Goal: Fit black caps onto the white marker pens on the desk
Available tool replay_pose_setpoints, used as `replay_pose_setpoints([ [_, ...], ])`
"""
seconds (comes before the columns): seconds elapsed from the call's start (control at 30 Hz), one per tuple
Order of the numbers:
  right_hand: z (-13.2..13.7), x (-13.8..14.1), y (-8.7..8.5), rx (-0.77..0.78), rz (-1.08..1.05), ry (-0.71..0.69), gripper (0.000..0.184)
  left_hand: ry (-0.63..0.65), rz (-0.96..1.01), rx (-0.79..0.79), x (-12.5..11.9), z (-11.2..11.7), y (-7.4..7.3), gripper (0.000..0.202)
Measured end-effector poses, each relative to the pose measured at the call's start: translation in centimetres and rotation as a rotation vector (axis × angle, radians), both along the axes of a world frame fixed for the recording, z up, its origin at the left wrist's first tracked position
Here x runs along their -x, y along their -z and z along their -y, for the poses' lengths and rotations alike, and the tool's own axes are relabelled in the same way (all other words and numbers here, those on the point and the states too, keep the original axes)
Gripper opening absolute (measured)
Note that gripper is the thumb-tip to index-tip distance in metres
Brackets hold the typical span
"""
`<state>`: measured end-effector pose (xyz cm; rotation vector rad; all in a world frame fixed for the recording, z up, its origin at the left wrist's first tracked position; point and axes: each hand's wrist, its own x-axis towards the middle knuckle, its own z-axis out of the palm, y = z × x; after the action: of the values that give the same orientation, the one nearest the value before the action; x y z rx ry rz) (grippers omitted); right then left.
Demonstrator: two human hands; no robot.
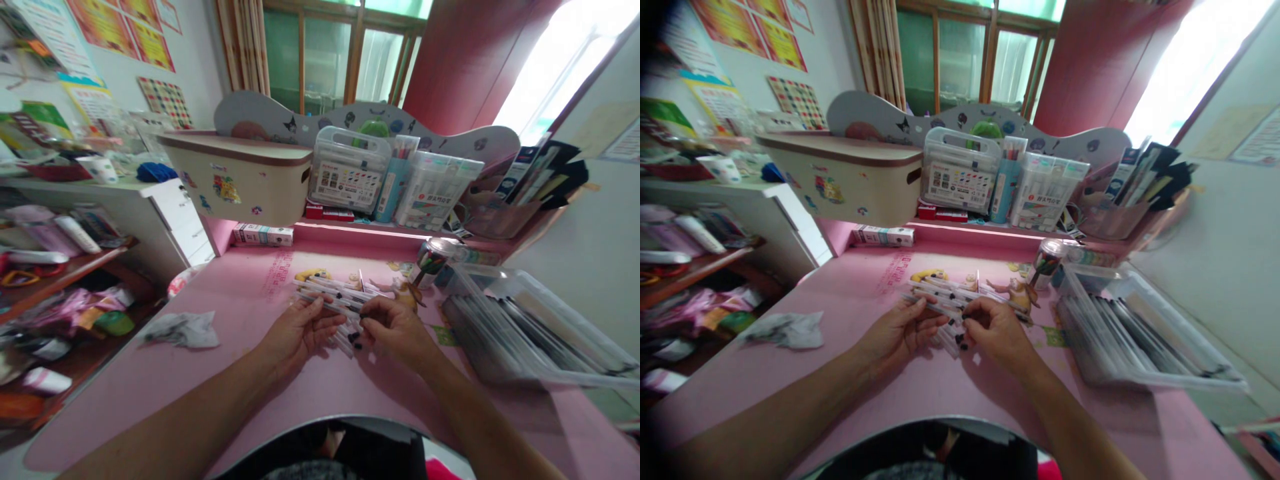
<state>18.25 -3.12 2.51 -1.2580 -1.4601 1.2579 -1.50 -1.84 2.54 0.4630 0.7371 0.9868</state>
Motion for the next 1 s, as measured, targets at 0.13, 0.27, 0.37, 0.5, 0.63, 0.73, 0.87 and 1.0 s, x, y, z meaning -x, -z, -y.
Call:
replay_pose_setpoints([
  [0.13,-0.01,0.17,0.11,-0.033,-0.007,0.024,0.012,-0.019,-0.008,-0.005,0.0,-0.03,0.05,0.006],
  [0.27,0.04,0.19,0.13,-0.052,-0.019,0.043,0.012,-0.032,-0.013,-0.001,-0.04,-0.07,0.1,0.007],
  [0.37,0.08,0.19,0.15,-0.057,-0.017,0.056,0.012,-0.024,-0.016,-0.002,-0.02,-0.09,0.21,0.007],
  [0.5,0.06,0.09,0.36,-0.065,-0.004,0.069,0.01,-0.015,-0.015,-0.018,-0.04,-0.04,0.25,0.007],
  [0.63,0.07,0.04,0.39,-0.059,-0.029,0.056,0.01,-0.026,-0.015,-0.021,-0.1,0.1,-0.01,0.007],
  [0.73,0.17,0.13,0.19,-0.04,-0.036,0.053,0.011,-0.026,-0.007,-0.019,-0.1,0.17,-0.14,0.009],
  [0.87,0.33,0.24,0.02,-0.078,0.06,0.064,0.031,-0.011,0.024,-0.025,-0.09,0.16,-0.07,0.01],
  [1.0,0.52,0.18,0.08,-0.086,0.084,0.05,0.036,-0.002,0.026,-0.029,-0.09,0.13,-0.15,0.011],
])
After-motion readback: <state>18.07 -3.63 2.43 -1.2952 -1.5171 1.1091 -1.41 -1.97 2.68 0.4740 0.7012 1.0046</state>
